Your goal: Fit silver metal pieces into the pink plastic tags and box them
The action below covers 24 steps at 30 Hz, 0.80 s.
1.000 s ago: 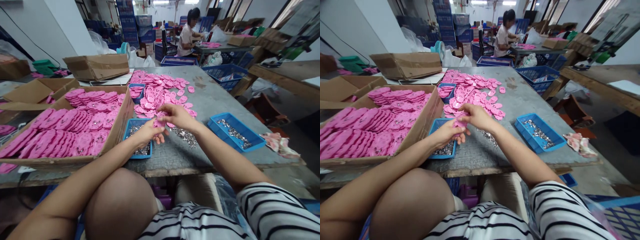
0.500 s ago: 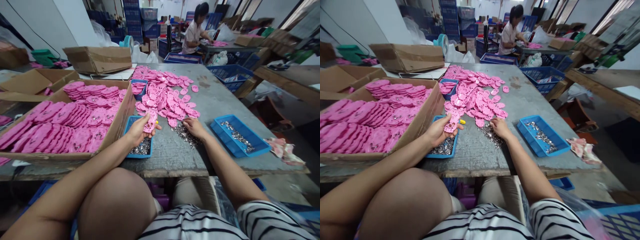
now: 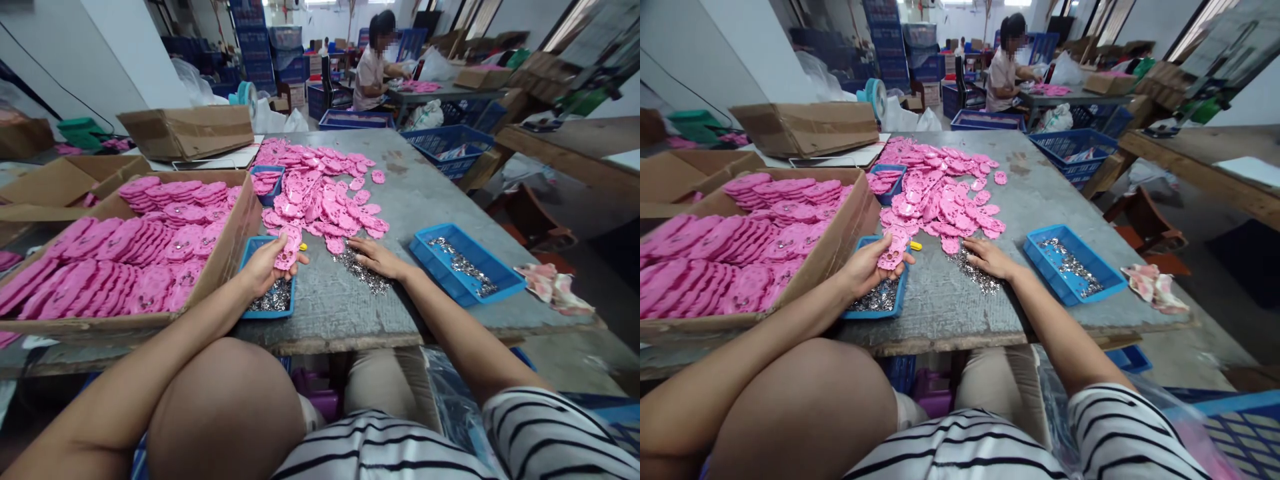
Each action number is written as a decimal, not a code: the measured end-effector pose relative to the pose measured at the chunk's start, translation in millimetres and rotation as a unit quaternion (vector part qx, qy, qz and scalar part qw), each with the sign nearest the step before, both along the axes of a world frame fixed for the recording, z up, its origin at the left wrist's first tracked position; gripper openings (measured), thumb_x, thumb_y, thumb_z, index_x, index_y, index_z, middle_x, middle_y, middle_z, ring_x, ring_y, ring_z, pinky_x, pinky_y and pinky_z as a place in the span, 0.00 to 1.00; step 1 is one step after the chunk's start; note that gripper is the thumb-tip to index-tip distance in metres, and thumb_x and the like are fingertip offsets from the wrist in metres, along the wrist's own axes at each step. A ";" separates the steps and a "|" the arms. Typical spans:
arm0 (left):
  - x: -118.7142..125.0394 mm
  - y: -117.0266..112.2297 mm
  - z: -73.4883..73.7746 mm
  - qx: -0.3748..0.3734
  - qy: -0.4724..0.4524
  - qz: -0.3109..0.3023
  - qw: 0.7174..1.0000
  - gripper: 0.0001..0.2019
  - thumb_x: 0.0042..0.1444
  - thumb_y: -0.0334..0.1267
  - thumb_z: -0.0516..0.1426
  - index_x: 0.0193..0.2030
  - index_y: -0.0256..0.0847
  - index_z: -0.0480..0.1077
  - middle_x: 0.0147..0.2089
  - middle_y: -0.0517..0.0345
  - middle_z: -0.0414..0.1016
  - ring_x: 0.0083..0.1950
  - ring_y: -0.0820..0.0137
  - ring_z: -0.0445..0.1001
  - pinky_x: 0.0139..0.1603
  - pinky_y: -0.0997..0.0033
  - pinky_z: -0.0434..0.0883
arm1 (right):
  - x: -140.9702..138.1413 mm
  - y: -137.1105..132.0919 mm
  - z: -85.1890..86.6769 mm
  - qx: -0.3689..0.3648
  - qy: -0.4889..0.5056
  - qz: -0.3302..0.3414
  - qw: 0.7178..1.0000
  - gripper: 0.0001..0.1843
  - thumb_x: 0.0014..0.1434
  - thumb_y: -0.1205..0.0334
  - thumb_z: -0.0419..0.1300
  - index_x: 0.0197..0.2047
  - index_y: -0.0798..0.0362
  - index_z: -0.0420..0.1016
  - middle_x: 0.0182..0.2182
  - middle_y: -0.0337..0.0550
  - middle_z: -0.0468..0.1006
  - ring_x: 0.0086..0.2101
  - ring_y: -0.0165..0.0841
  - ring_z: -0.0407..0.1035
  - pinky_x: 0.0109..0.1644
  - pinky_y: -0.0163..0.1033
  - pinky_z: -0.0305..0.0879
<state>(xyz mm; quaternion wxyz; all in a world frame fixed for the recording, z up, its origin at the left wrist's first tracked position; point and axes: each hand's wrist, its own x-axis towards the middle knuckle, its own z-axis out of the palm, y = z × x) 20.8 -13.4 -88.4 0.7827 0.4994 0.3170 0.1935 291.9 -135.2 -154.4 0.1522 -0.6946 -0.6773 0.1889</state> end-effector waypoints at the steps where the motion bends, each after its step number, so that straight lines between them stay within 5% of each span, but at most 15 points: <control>1: -0.2 0.4 -0.5 0.002 -0.001 -0.003 1.000 0.15 0.65 0.46 0.52 0.35 0.34 0.67 0.27 0.49 0.78 0.17 0.75 0.69 0.15 0.78 0.64 | 0.2 2.3 0.6 -0.005 0.000 -0.001 1.000 0.34 0.66 0.44 0.45 0.69 0.52 0.59 0.70 0.46 0.56 0.69 0.40 0.49 0.72 0.53 0.43; 8: -0.2 0.3 -0.5 0.023 -0.004 -0.004 1.000 0.14 0.65 0.45 0.52 0.34 0.35 0.65 0.27 0.48 0.79 0.17 0.75 0.70 0.14 0.78 0.64 | 5.5 6.3 -3.8 0.037 0.044 0.062 0.996 0.35 0.67 0.40 0.41 0.65 0.52 0.66 0.67 0.48 0.63 0.67 0.40 0.54 0.72 0.54 0.44; 18: 0.3 0.1 -1.6 0.019 -0.013 -0.018 1.000 0.14 0.66 0.44 0.51 0.37 0.34 0.66 0.27 0.48 0.79 0.17 0.74 0.70 0.15 0.78 0.65 | 0.0 -22.7 -17.2 0.077 0.102 0.140 0.982 0.33 0.68 0.40 0.43 0.66 0.49 0.65 0.66 0.50 0.64 0.66 0.41 0.56 0.71 0.56 0.49; 24: 1.8 -2.0 1.1 0.022 0.007 -0.014 1.000 0.14 0.69 0.39 0.45 0.36 0.34 0.64 0.26 0.49 0.78 0.17 0.75 0.69 0.15 0.78 0.65 | 1.3 -19.0 -9.9 0.080 0.072 0.093 0.990 0.26 0.69 0.45 0.45 0.62 0.45 0.70 0.59 0.47 0.74 0.58 0.42 0.67 0.64 0.55 0.61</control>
